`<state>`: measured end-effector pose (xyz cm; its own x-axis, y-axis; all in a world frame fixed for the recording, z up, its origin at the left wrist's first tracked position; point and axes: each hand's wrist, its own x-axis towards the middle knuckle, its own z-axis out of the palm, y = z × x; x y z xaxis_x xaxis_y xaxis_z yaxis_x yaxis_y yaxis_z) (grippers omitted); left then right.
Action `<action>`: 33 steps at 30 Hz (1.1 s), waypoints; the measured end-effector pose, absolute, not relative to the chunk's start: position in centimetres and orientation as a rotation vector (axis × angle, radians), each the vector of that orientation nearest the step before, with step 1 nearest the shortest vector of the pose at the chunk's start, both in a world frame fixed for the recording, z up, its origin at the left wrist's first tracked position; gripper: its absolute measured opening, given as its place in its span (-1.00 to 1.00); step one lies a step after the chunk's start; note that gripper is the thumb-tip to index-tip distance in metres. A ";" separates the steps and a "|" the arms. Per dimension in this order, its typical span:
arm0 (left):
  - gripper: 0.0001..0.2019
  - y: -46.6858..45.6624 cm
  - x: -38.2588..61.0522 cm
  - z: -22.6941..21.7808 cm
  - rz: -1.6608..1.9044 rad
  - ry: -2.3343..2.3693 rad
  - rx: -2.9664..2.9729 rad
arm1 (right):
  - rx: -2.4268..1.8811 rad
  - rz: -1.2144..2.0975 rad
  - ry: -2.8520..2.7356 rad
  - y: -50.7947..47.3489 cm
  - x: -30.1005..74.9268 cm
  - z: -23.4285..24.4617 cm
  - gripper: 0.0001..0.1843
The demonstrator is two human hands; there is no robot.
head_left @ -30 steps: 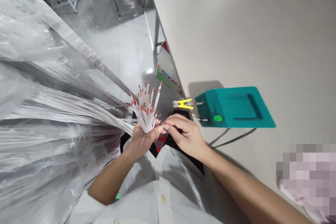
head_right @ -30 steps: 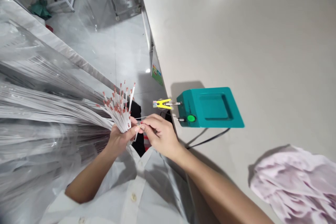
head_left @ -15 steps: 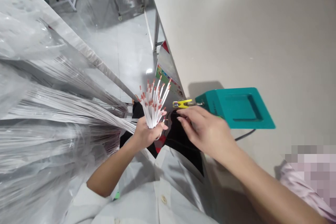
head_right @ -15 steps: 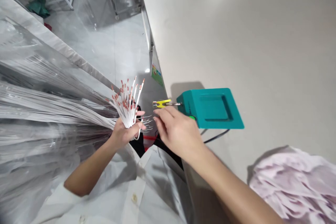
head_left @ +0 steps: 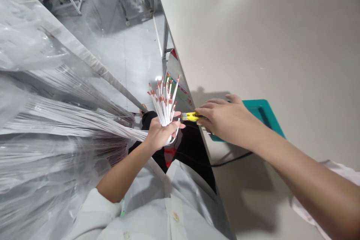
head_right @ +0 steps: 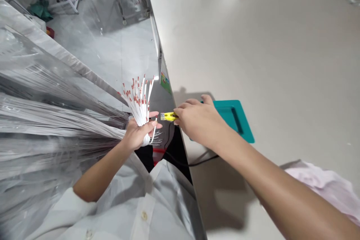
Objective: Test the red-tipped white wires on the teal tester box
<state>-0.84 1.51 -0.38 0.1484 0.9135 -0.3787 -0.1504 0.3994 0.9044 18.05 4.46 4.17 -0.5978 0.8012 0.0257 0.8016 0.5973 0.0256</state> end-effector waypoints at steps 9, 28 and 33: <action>-0.61 2.1 0.3 -0.7 0.898 1.241 0.895 | -1.386 -0.225 -2.863 4.7 17.7 4.4 -0.82; -0.70 2.7 -0.1 -1.1 0.823 1.428 1.301 | -1.344 -0.185 -2.844 4.6 18.5 3.9 -0.80; -0.65 2.5 -0.3 -1.4 0.824 1.427 1.281 | -1.383 -0.124 -2.804 4.6 18.6 3.2 -0.54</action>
<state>-0.33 2.50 -1.45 0.0689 0.9701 -0.2327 0.2840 0.2045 0.9368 18.61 4.56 3.25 -0.6091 0.7917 0.0462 0.7927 0.6061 0.0655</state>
